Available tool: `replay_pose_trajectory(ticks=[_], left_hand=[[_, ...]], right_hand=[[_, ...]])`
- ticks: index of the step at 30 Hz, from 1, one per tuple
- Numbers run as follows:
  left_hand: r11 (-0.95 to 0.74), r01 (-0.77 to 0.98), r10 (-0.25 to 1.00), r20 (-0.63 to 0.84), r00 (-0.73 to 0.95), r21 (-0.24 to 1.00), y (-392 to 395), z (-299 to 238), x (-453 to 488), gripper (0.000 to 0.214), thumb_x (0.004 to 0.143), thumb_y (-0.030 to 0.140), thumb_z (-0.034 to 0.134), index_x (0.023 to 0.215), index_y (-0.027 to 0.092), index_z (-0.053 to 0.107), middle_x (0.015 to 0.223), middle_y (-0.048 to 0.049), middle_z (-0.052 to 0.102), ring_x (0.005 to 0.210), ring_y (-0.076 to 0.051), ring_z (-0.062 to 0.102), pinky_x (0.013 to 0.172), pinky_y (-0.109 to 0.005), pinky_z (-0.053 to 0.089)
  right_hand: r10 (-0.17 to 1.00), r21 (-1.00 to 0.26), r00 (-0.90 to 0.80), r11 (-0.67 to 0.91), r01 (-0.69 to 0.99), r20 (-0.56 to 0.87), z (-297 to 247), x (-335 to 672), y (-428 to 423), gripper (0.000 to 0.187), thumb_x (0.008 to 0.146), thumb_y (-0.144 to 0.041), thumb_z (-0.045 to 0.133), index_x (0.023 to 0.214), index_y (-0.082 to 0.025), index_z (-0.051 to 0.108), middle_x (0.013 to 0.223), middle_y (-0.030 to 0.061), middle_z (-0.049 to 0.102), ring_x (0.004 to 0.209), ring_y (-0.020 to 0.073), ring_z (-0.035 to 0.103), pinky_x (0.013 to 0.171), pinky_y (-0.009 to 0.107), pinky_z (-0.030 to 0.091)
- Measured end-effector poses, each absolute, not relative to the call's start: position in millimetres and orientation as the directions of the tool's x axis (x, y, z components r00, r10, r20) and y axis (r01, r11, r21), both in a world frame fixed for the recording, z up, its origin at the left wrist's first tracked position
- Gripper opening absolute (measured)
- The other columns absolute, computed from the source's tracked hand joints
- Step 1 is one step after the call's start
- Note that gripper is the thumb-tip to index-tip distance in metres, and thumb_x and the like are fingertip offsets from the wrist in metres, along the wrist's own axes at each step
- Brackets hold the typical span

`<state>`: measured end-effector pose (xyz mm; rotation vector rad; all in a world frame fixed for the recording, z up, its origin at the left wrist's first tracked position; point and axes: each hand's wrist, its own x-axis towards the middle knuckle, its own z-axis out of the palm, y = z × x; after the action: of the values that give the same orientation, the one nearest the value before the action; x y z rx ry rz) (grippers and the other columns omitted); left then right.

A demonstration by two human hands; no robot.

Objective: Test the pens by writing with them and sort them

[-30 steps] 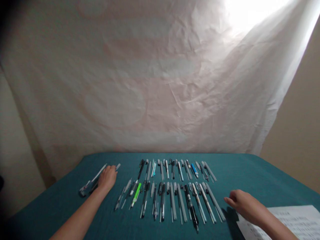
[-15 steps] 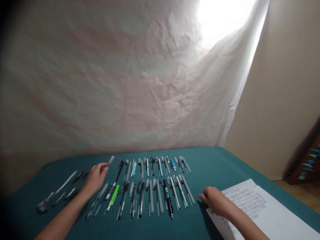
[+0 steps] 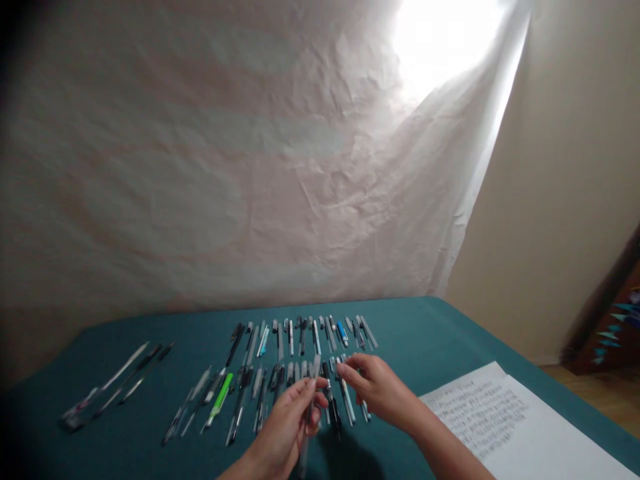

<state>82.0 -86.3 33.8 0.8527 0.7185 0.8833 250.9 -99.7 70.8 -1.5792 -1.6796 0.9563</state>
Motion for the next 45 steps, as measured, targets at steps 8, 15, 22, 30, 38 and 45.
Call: replay_pose_trajectory(ticks=[8, 15, 22, 30, 38, 45], left_hand=[[0.322, -0.429, 0.903, -0.137, 0.408, 0.844, -87, 5, 84, 0.05, 0.066, 0.057, 0.058, 0.09, 0.013, 0.05, 0.049, 0.008, 0.042, 0.037, -0.002, 0.028, 0.036, -0.016, 0.014], [0.425, -0.358, 0.852, -0.234, 0.467, 0.832, -93, 9, 82, 0.05, 0.068, 0.067, 0.045, 0.085, 0.019, 0.044, 0.043, 0.0111, 0.034, 0.031, -0.001, 0.018, 0.032, -0.016, 0.008], [0.483, -0.39, 0.821, -0.249, 0.514, 0.784, -96, 14, 81, 0.051, 0.066, 0.065, 0.049, 0.091, 0.021, 0.044, 0.042, 0.0114, 0.036, 0.029, 0.0, 0.016, 0.031, -0.016, 0.005], [0.471, -0.446, 0.839, -0.229, 0.494, 0.761, -95, 6, 81, 0.042, 0.064, 0.055, 0.061, 0.073, 0.017, 0.045, 0.046, 0.0079, 0.041, 0.033, -0.001, 0.026, 0.032, -0.016, 0.006], [0.513, -0.393, 0.809, -0.276, 0.519, 0.763, -98, 7, 80, 0.049, 0.062, 0.063, 0.055, 0.084, 0.021, 0.044, 0.041, 0.0128, 0.028, 0.031, -0.001, 0.013, 0.033, -0.016, 0.003], [0.537, -0.282, 0.776, -0.335, 0.535, 0.795, -95, 6, 79, 0.052, 0.065, 0.067, 0.048, 0.091, 0.022, 0.042, 0.04, 0.014, 0.024, 0.031, -0.001, 0.009, 0.033, -0.017, 0.002]], right_hand=[[0.998, -0.997, -0.039, 0.06, 0.054, 0.058, 22, 179, -85, 0.04, 0.078, -0.051, 0.045, 0.076, -0.013, 0.055, 0.043, -0.0071, 0.041, 0.036, 0.0049, 0.037, 0.035, 0.015, 0.026], [0.996, -0.997, -0.038, 0.077, 0.019, 0.076, 21, 183, -93, 0.039, 0.08, -0.049, 0.046, 0.075, -0.012, 0.057, 0.046, -0.0052, 0.044, 0.038, 0.0048, 0.038, 0.036, 0.014, 0.029], [0.998, -0.998, -0.047, 0.049, -0.038, 0.051, 20, 179, -98, 0.04, 0.08, -0.049, 0.046, 0.087, -0.013, 0.058, 0.047, -0.0058, 0.043, 0.037, 0.0048, 0.038, 0.034, 0.014, 0.029], [0.999, -0.999, -0.015, 0.035, -0.032, 0.035, 1, 178, -95, 0.038, 0.079, -0.049, 0.047, 0.081, -0.013, 0.058, 0.05, -0.0032, 0.05, 0.04, 0.0078, 0.046, 0.037, 0.016, 0.033], [0.992, -0.991, 0.082, 0.091, 0.103, 0.1, 10, 175, -101, 0.037, 0.08, -0.046, 0.046, 0.073, -0.012, 0.06, 0.06, -0.0005, 0.053, 0.055, 0.01, 0.049, 0.049, 0.019, 0.036], [0.973, -0.962, 0.141, 0.144, 0.231, 0.18, 15, 175, -101, 0.041, 0.08, -0.047, 0.044, 0.069, -0.012, 0.063, 0.064, 0.0021, 0.057, 0.063, 0.0145, 0.05, 0.058, 0.022, 0.037]])
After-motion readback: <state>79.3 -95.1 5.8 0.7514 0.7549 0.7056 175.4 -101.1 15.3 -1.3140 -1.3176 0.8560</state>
